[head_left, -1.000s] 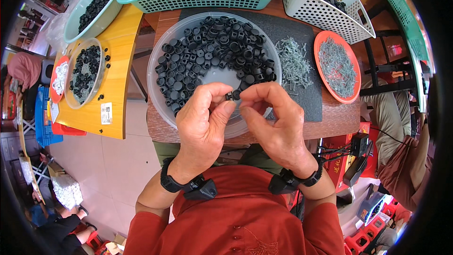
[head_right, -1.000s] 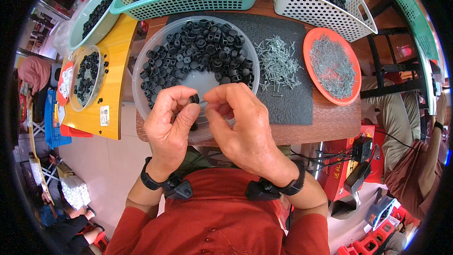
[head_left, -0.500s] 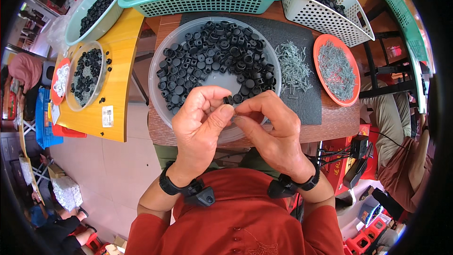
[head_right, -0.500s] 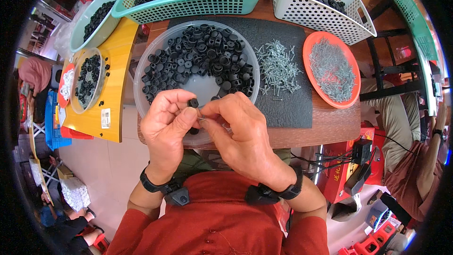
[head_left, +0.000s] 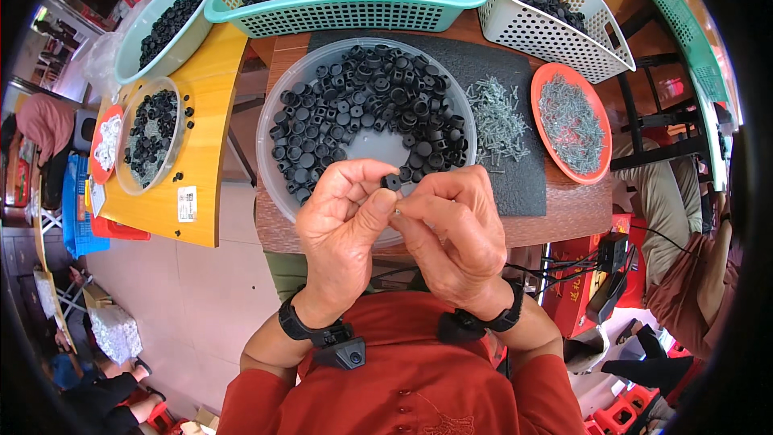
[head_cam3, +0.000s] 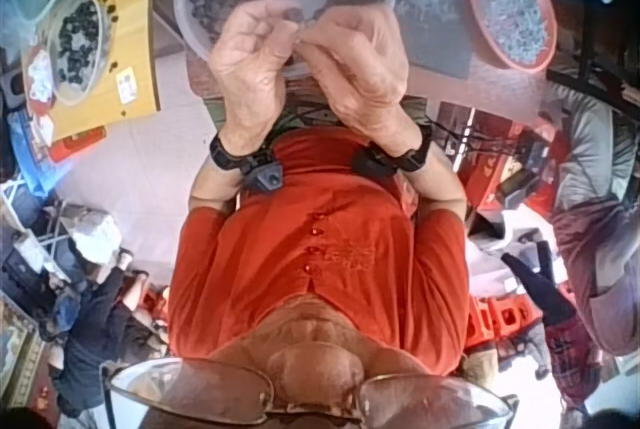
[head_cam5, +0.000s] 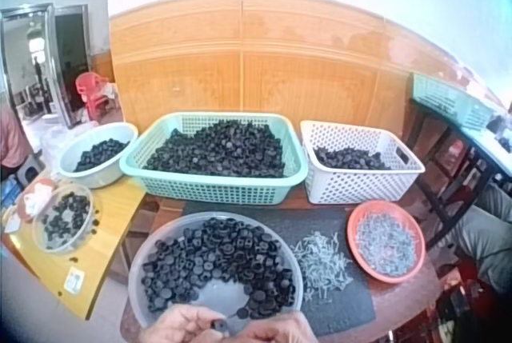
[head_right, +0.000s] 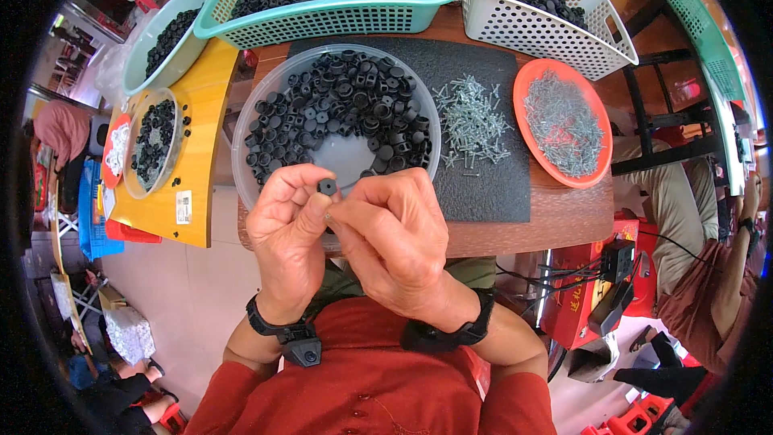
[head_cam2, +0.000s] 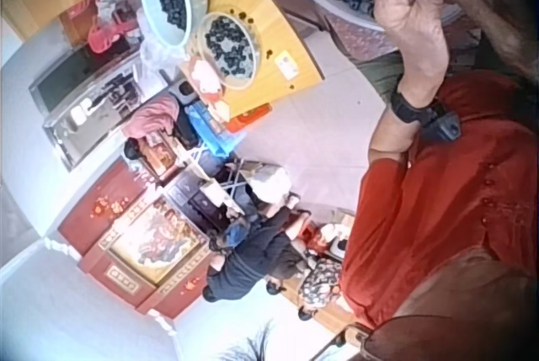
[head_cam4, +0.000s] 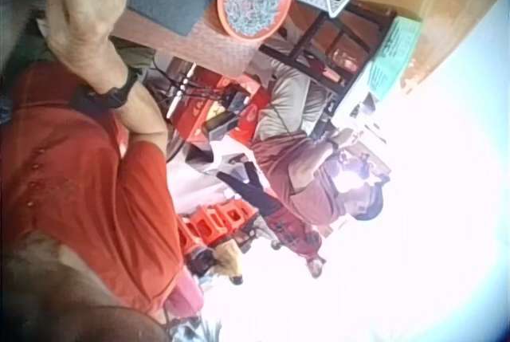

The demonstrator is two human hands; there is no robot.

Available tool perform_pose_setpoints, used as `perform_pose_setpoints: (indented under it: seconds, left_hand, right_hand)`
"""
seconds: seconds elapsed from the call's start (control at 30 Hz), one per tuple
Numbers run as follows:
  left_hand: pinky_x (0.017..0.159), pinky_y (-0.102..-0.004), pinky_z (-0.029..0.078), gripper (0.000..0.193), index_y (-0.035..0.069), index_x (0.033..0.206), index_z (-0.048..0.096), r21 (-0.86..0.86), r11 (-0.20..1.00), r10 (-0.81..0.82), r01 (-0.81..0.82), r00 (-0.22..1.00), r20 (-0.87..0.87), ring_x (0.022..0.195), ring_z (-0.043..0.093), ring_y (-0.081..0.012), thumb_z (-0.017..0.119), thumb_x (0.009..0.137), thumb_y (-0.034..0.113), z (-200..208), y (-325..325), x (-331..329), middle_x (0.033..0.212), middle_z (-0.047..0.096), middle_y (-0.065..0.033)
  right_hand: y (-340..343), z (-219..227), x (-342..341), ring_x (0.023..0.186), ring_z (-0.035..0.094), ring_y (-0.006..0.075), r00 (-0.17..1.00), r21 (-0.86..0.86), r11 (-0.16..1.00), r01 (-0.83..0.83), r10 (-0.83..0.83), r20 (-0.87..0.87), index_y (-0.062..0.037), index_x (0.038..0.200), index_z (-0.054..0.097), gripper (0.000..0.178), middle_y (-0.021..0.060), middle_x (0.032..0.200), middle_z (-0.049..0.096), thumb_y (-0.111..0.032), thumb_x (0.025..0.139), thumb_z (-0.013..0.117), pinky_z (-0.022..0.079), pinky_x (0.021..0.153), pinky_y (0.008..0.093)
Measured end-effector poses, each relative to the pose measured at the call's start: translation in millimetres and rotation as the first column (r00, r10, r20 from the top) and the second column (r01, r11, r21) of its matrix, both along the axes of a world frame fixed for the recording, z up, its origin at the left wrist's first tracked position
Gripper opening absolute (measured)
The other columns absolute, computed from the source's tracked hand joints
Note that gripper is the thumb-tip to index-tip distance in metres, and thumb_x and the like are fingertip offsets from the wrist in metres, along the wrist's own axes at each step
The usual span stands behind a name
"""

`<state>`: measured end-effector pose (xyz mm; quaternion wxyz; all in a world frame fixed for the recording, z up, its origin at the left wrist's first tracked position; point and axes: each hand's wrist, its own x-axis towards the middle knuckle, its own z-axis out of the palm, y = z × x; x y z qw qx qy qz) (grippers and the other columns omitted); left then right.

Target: Assembling small black plastic caps by inserting metal pins into them.

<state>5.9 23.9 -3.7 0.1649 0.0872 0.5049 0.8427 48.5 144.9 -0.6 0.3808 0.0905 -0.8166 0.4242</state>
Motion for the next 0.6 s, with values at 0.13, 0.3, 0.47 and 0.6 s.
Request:
perform_pose_setpoints:
  seconds: [0.13, 0.3, 0.47, 0.6]
  left_hand:
    - [0.068, -0.0206, 0.049, 0.022, -0.002, 0.104, 0.055, 0.039, 0.998, -0.046, 0.046, 0.999, -0.002, 0.074, 0.058, -0.0084, 0.062, 0.085, 0.006, -1, -5, -4, 0.086, 0.06, -0.0046]
    - [0.066, -0.0231, 0.051, 0.022, -0.003, 0.101, 0.058, 0.106, 0.99, -0.102, 0.097, 0.994, 0.045, 0.071, 0.06, -0.0113, 0.065, 0.082, 0.006, -2, -12, -8, 0.086, 0.063, -0.0073]
    - [0.066, -0.0236, 0.05, 0.023, -0.003, 0.1, 0.06, 0.107, 0.983, -0.157, 0.15, 0.986, 0.06, 0.073, 0.06, -0.0111, 0.067, 0.081, 0.006, -1, -14, -8, 0.085, 0.063, -0.0076]
    - [0.066, -0.0232, 0.05, 0.023, -0.003, 0.101, 0.06, 0.072, 0.984, -0.164, 0.161, 0.985, 0.047, 0.074, 0.059, -0.0104, 0.067, 0.081, 0.006, 0, -15, -8, 0.086, 0.063, -0.0071]
  right_hand:
    - [1, 5, -3, 0.07, 0.054, 0.0224, 0.999, -0.092, 0.995, -0.032, 0.031, -0.019, -0.0007, 0.083, 0.059, 0.023, 0.0098, 0.079, 0.059, 0.01, 0.064, 0.066, 0.043, 0.061, 0.0308]
    - [10, 9, 2, 0.07, 0.055, 0.0236, 0.994, -0.142, 0.99, -0.006, 0.021, 0.104, -0.0004, 0.083, 0.057, 0.022, 0.0099, 0.08, 0.06, 0.012, 0.065, 0.064, 0.044, 0.061, 0.0316]
    - [14, 16, 1, 0.069, 0.054, 0.026, 0.989, -0.009, 0.999, -0.049, 0.05, 0.139, -0.0005, 0.084, 0.06, 0.022, 0.0102, 0.079, 0.058, 0.012, 0.066, 0.063, 0.044, 0.06, 0.0329]
    - [11, 18, 3, 0.069, 0.054, 0.026, 0.984, -0.046, 0.998, -0.042, 0.049, 0.173, -0.0004, 0.086, 0.06, 0.023, 0.0104, 0.08, 0.058, 0.011, 0.066, 0.063, 0.044, 0.06, 0.0328]
